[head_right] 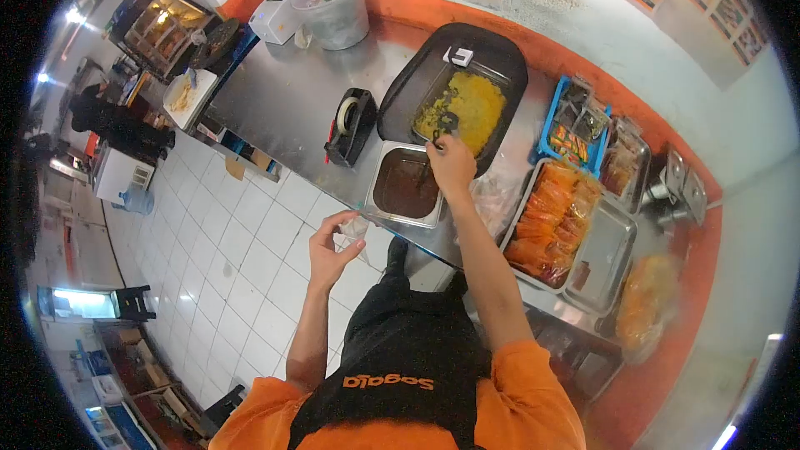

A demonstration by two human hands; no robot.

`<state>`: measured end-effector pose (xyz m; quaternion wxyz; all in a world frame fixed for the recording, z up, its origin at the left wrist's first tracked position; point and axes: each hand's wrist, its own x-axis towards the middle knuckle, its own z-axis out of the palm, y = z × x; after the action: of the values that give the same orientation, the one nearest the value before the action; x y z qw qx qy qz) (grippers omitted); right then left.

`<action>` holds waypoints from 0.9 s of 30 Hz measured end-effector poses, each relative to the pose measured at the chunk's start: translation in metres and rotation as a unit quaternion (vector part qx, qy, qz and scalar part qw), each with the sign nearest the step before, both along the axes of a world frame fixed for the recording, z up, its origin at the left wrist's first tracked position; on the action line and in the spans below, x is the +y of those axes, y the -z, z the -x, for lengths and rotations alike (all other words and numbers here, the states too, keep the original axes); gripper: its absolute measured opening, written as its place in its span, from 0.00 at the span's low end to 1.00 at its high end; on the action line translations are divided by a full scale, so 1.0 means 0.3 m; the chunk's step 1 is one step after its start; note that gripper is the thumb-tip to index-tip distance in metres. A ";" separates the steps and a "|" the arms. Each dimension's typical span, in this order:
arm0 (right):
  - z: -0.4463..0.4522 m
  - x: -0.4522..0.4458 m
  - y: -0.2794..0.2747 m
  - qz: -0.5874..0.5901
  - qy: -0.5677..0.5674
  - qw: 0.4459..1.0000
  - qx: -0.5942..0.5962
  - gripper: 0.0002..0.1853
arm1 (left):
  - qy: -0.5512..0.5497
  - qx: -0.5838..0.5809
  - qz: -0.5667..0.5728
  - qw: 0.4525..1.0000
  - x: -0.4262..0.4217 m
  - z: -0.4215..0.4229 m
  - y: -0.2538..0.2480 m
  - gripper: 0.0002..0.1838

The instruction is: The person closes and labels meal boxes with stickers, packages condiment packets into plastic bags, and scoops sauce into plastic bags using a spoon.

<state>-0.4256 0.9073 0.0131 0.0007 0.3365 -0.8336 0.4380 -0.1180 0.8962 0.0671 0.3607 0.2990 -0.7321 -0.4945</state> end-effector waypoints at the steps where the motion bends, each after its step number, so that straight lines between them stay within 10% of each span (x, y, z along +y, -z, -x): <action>1: -0.005 0.000 -0.007 0.011 -0.045 0.999 0.002 0.20 | -0.013 -0.002 0.002 1.000 0.002 -0.007 0.001 0.28; 8: -0.111 0.200 -0.013 -0.093 -0.190 0.977 0.038 0.15 | -0.013 0.069 -0.102 0.992 0.021 -0.029 0.051 0.32; 16: -0.217 0.222 0.077 0.053 -0.085 0.969 -0.227 0.15 | -0.044 0.067 -0.035 0.996 -0.003 0.033 0.121 0.32; 20: -0.213 0.248 0.088 0.144 -0.019 0.881 -0.451 0.15 | -0.063 0.049 -0.021 0.997 -0.025 0.056 0.099 0.31; 27: -0.204 0.277 -0.098 0.205 0.050 0.829 -0.518 0.15 | -0.034 0.069 -0.063 0.995 -0.075 0.168 0.038 0.31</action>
<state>-0.3645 0.9903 0.0425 -0.3404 0.0104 -0.6185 0.7082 -0.1685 0.8737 0.0557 0.4075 0.3111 -0.6618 -0.5469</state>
